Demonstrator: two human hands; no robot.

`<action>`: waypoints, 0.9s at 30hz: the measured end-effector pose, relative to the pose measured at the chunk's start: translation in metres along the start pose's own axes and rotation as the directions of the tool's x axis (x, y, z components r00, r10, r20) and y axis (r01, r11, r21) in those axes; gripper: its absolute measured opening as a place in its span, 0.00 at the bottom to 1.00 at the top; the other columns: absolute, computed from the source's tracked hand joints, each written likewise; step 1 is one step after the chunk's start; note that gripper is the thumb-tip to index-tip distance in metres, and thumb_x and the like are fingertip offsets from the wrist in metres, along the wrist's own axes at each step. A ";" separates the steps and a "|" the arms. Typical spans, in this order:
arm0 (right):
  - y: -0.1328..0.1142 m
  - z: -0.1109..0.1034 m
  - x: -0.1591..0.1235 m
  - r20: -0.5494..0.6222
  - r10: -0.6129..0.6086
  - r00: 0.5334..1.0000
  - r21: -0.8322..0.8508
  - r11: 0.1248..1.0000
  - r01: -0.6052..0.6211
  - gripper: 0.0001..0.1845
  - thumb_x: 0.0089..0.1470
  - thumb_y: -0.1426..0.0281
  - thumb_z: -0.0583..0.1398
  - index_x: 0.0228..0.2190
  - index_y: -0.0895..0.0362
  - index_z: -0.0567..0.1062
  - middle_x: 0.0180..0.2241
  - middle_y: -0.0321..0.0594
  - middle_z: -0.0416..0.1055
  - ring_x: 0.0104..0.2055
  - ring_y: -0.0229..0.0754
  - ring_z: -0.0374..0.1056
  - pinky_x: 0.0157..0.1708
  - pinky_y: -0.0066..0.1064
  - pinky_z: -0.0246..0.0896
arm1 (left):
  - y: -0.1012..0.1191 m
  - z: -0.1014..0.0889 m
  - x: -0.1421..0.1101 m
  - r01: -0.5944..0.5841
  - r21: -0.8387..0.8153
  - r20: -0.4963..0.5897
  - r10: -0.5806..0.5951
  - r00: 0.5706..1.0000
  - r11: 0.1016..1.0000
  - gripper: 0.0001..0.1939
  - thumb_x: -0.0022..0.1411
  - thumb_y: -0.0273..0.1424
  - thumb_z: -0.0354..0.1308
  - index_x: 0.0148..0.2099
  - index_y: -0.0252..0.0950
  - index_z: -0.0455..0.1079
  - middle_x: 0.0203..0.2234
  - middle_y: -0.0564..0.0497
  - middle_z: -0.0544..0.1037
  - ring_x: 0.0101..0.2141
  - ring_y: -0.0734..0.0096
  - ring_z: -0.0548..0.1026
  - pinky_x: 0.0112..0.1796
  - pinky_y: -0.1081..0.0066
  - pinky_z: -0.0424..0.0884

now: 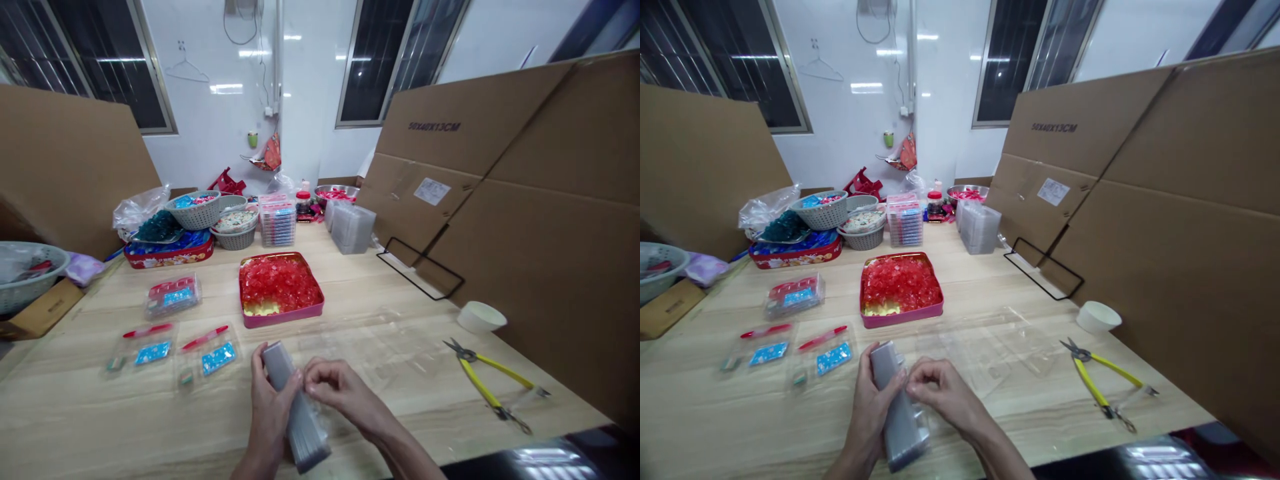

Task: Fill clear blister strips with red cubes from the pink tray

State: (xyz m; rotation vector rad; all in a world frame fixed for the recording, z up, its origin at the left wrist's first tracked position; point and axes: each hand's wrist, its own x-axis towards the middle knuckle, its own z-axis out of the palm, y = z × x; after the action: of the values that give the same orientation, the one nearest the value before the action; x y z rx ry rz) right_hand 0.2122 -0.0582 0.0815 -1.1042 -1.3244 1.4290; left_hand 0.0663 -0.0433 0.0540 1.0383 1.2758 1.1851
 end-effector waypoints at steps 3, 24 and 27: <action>0.014 0.013 0.002 0.017 0.049 0.999 0.214 0.975 -0.051 0.15 0.42 0.60 0.66 0.20 0.60 0.73 0.27 0.37 0.66 0.33 0.40 0.61 0.35 0.30 0.53 | 0.000 -0.001 0.000 0.014 -0.021 0.014 -0.014 1.000 1.000 0.35 0.46 0.37 0.64 0.54 0.38 0.53 0.44 0.45 0.70 0.39 0.62 0.72 0.40 0.66 0.68; -0.043 -0.055 -0.025 -0.224 -0.200 0.954 -0.577 0.816 0.035 0.11 0.51 0.67 0.56 0.20 0.56 0.66 0.25 0.37 0.64 0.31 0.42 0.62 0.35 0.33 0.53 | 0.004 0.001 -0.002 0.045 -0.029 0.006 -0.045 0.999 0.999 0.33 0.47 0.35 0.62 0.54 0.39 0.53 0.45 0.45 0.69 0.40 0.64 0.71 0.41 0.67 0.68; -0.046 -0.061 -0.021 -0.237 -0.244 0.940 -0.674 0.739 0.022 0.10 0.49 0.67 0.58 0.20 0.55 0.69 0.25 0.38 0.67 0.32 0.43 0.63 0.36 0.34 0.53 | 0.003 0.002 -0.002 0.040 -0.023 0.007 -0.040 0.999 0.999 0.33 0.47 0.35 0.63 0.54 0.39 0.53 0.45 0.45 0.69 0.40 0.63 0.71 0.41 0.66 0.68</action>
State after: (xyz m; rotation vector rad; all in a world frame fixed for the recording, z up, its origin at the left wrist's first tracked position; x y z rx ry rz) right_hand 0.2774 -0.0630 0.1265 -1.5754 -1.6851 0.6114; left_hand 0.0682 -0.0444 0.0572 0.9940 1.2696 1.1629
